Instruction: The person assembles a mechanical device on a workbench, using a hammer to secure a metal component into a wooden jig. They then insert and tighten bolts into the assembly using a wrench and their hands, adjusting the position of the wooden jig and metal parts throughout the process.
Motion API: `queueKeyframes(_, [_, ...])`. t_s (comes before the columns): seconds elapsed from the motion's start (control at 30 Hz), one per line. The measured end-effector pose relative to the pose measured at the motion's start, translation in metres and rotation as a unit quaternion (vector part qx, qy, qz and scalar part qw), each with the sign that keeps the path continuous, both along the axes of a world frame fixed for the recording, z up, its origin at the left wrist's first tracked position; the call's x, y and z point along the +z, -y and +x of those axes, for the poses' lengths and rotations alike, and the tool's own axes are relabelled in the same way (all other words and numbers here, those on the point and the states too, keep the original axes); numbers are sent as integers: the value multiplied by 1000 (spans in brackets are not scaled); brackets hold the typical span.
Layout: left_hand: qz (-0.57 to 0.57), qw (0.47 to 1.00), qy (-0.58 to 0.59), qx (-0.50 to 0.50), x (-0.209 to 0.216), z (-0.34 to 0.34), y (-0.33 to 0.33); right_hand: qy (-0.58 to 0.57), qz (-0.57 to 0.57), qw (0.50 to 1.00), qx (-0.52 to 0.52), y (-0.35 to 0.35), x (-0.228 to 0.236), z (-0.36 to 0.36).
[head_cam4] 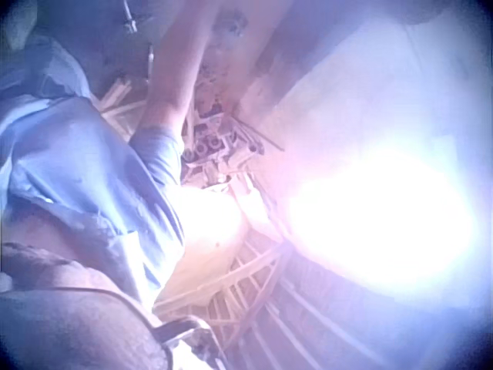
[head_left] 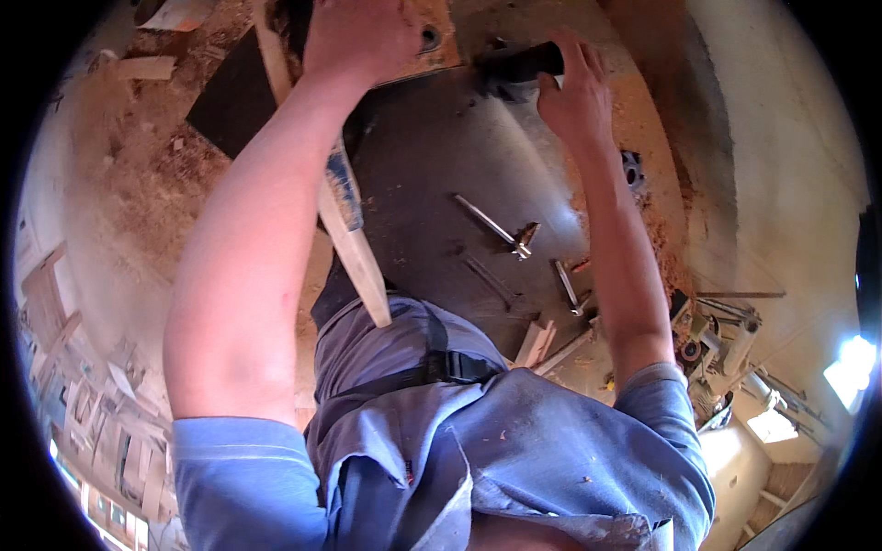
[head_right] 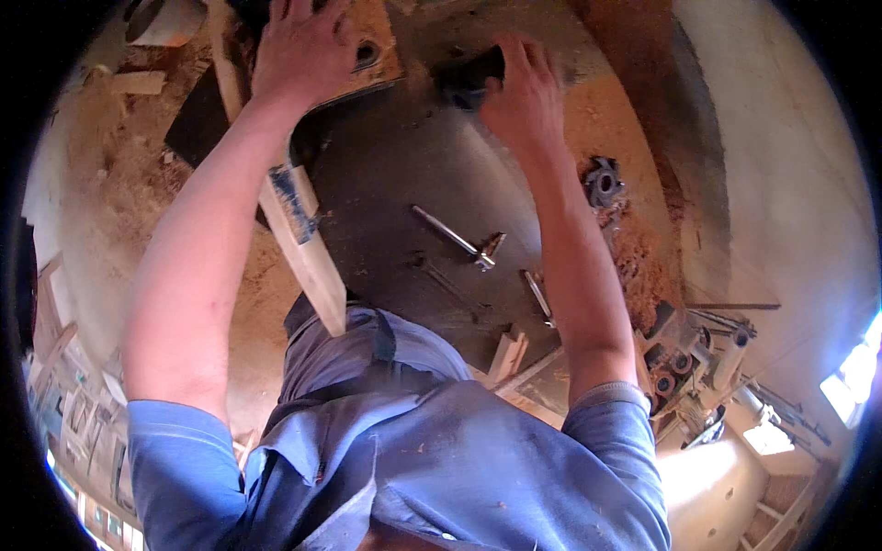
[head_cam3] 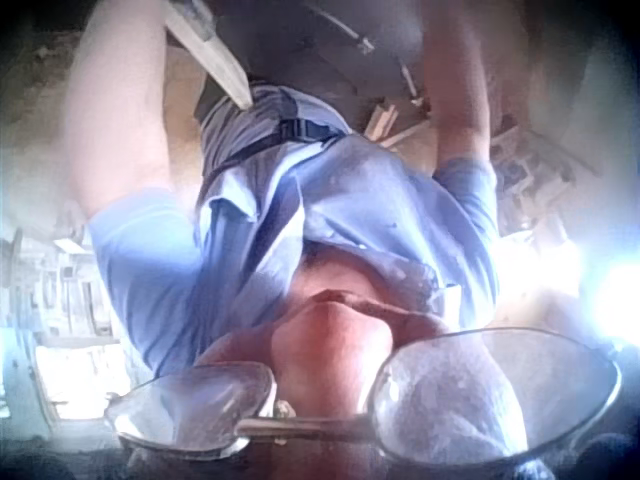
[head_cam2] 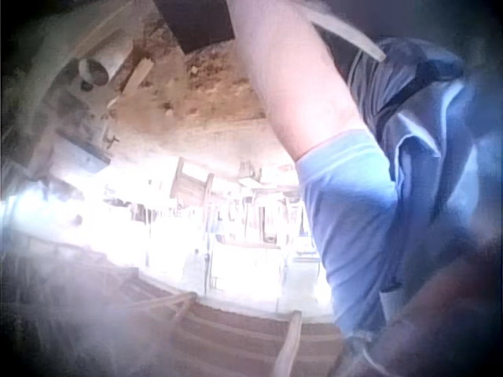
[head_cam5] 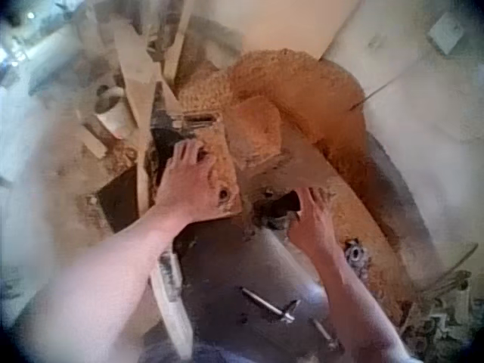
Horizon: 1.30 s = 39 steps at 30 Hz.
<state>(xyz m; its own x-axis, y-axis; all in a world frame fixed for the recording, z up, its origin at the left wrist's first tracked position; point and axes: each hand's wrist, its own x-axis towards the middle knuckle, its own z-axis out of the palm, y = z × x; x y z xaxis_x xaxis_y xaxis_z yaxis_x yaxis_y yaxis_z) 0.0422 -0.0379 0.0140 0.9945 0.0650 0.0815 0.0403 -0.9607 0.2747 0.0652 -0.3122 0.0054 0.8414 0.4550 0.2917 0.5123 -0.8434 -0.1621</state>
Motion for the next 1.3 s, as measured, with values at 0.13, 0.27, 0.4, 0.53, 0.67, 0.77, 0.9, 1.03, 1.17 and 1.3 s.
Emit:
queueKeyframes(0.13, [-7, 998, 62, 13, -16, -2, -4, -65, 132, 988, 47, -50, -17, -82])
queueKeyframes(0.27, [-29, 999, -16, 11, 1, 1, 3, -132, 0, 967, 216, -115, -70, -131])
queueKeyframes(0.4, [40, 998, 55, 16, -27, 6, -7, -126, 51, 954, 267, -135, -80, -112])
queueKeyframes(0.53, [26, 992, 121, 6, -34, 6, -2, -110, 45, 973, 199, -110, -89, -104])
queueKeyframes(0.67, [16, 994, 109, 12, -37, 7, -4, -123, 135, 981, 66, -76, -87, -108])
queueKeyframes(0.77, [46, 993, 112, 6, -32, 4, -3, -132, 321, 934, -89, -60, -35, -98])
queueKeyframes(0.9, [31, 993, 116, 13, -35, 5, -4, 24, 477, 869, -129, -42, 17, -48])
queueKeyframes(1.03, [28, 992, 119, 10, -34, 6, -3, 55, 355, 922, -141, -21, -7, -7])
queueKeyframes(1.17, [67, 988, 137, -2, -44, 6, -9, -56, 340, 924, -164, -18, 7, -5])
queueKeyframes(1.3, [52, 992, 116, 12, -37, 6, -5, -132, 297, 929, -176, 9, 15, 2])
